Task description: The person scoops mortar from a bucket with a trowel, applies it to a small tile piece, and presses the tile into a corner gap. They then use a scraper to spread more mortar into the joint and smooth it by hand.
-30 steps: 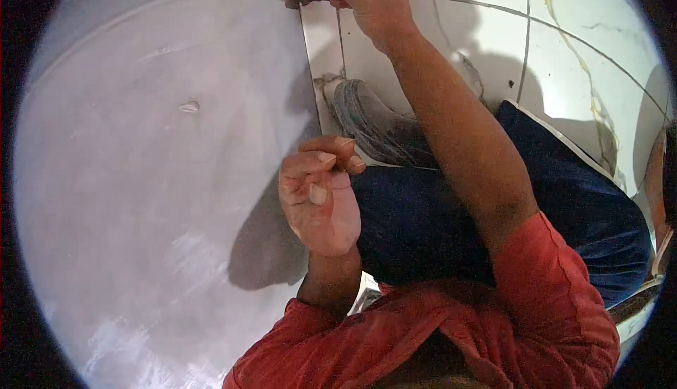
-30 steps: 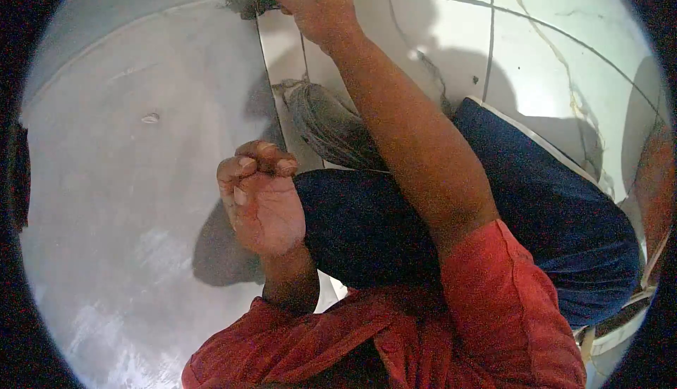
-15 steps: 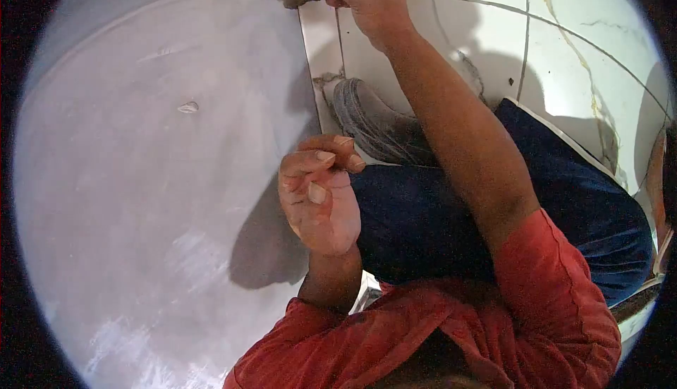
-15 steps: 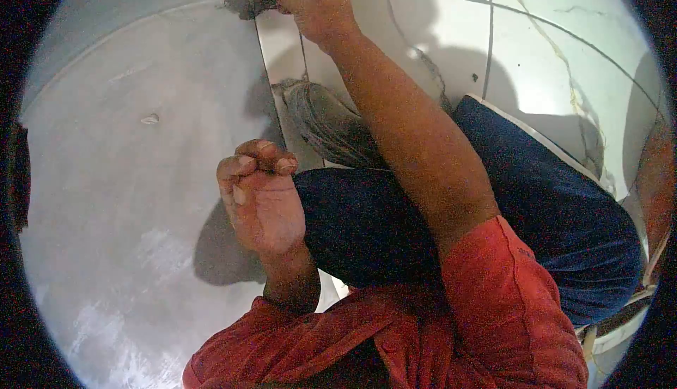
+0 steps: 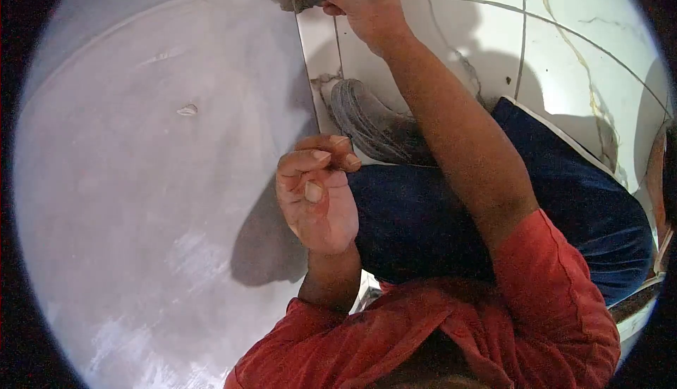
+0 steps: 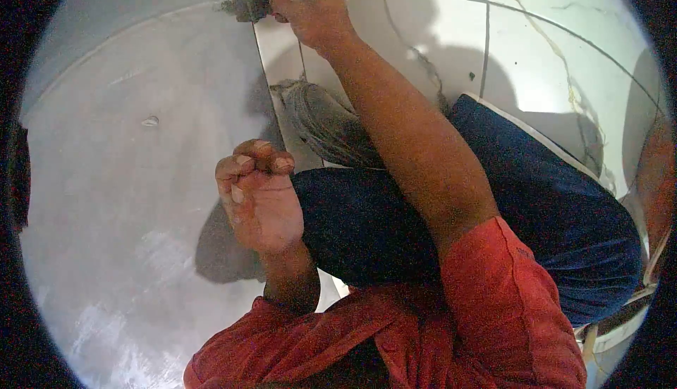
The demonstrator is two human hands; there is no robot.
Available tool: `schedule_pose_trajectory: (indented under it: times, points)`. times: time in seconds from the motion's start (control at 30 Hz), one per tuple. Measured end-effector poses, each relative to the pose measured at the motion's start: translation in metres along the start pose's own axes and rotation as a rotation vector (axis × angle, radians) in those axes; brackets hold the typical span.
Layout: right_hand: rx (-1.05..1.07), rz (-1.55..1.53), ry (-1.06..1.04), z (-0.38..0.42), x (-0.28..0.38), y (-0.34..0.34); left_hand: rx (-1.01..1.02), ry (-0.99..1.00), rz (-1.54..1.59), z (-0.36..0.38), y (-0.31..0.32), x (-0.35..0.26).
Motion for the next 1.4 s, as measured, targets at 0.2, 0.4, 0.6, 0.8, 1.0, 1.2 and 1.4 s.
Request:
schedule_pose_trajectory:
  times: [0.2, 0.4, 0.6, 0.8, 1.0, 1.2, 1.4]
  points:
    - [0.022, 0.020, 0.091, 0.008, 0.006, -0.006, 0.011, 0.021, 0.010, 0.000, 0.001, 0.000]
    - [-0.023, -0.027, 0.058, -0.003, 0.004, -0.009, 0.004, 0.002, -0.019, 0.001, 0.001, 0.000]
    - [-0.009, 0.102, 0.072, -0.007, 0.003, -0.003, -0.013, -0.008, -0.024, 0.003, -0.002, 0.001]
    - [0.009, 0.693, -0.617, -0.005, 0.038, 0.006, -0.026, -0.011, -0.022, 0.001, -0.001, 0.001]
    - [0.042, 0.215, -0.108, -0.004, 0.013, -0.002, -0.019, 0.002, -0.034, 0.001, -0.001, 0.001]
    - [0.090, 0.380, -0.280, -0.009, 0.011, -0.001, -0.038, -0.001, -0.027, 0.001, -0.002, 0.000]
    - [0.003, 0.139, -0.007, -0.006, 0.005, -0.001, -0.018, 0.010, -0.016, 0.000, -0.001, 0.000]
Point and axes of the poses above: each hand's wrist, its own z-axis away from the middle knuckle, its own y-axis out of the palm, x = y × z, the point moved 8 cm from there along -z, towards the middle knuckle, and after that the axes turned 10 degrees about z, right-handed, at the moved point
